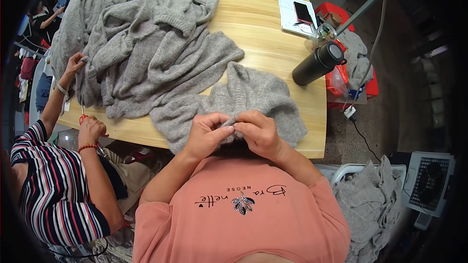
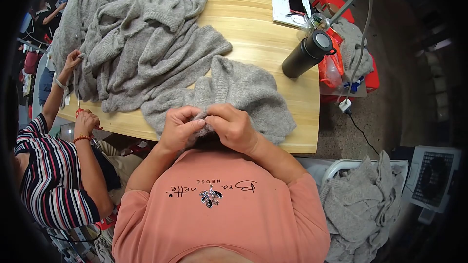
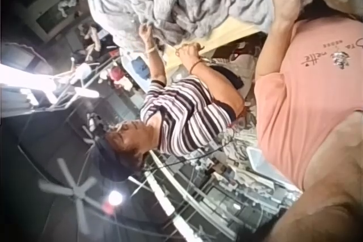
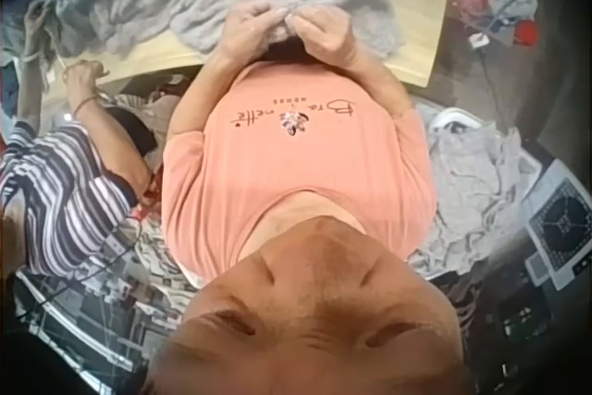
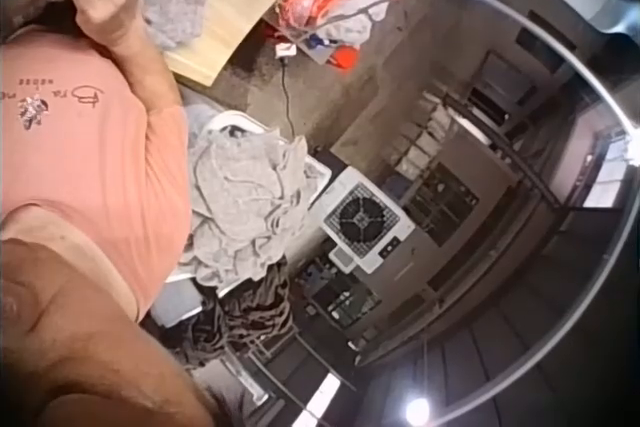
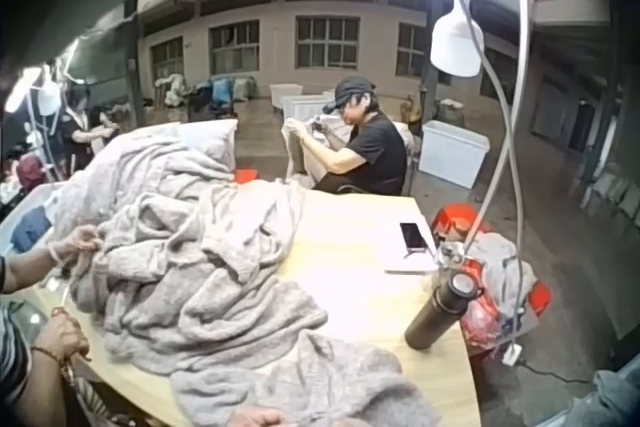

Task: Inspecting a grey sweater for loose threads and trimming them with scissors.

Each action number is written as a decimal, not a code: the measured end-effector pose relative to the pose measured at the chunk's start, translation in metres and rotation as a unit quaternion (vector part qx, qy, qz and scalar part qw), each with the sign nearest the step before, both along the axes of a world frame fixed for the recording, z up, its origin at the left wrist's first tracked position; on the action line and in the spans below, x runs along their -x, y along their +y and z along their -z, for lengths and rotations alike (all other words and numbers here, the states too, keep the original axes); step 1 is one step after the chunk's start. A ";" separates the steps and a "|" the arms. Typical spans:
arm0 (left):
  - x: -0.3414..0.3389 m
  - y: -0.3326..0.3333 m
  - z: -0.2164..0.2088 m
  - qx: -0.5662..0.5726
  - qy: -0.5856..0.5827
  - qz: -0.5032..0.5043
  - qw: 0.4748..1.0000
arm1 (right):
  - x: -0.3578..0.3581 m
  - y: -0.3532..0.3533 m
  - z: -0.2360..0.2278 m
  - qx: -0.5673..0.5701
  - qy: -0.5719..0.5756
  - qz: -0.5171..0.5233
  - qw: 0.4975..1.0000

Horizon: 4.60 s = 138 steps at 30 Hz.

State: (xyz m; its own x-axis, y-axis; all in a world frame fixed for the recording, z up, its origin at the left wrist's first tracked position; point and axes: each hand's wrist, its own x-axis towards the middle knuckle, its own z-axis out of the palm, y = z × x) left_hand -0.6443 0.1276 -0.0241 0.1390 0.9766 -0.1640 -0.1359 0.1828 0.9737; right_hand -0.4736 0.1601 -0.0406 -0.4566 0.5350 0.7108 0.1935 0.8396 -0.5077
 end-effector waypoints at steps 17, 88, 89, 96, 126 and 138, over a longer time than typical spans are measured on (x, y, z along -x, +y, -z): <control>0.002 -0.010 0.008 -0.095 0.127 -0.010 0.987 | -0.002 0.016 -0.003 0.387 -0.003 -0.131 0.913; -0.013 -0.016 -0.004 -0.521 0.327 -0.076 0.784 | -0.007 0.002 -0.019 0.051 -0.017 -0.069 0.996; -0.012 -0.016 -0.003 -0.521 0.327 -0.077 0.784 | -0.009 0.002 -0.019 0.077 -0.061 -0.079 0.992; -0.013 -0.016 -0.005 -0.530 0.342 -0.059 0.774 | -0.007 -0.005 -0.007 0.104 -0.019 -0.089 0.990; -0.016 -0.022 0.000 -0.429 0.290 -0.084 0.851 | -0.010 -0.004 -0.006 0.082 -0.024 -0.061 0.994; -0.019 -0.023 0.012 -0.171 0.126 -0.068 0.975 | 0.000 -0.014 0.005 -0.023 0.052 -0.017 0.998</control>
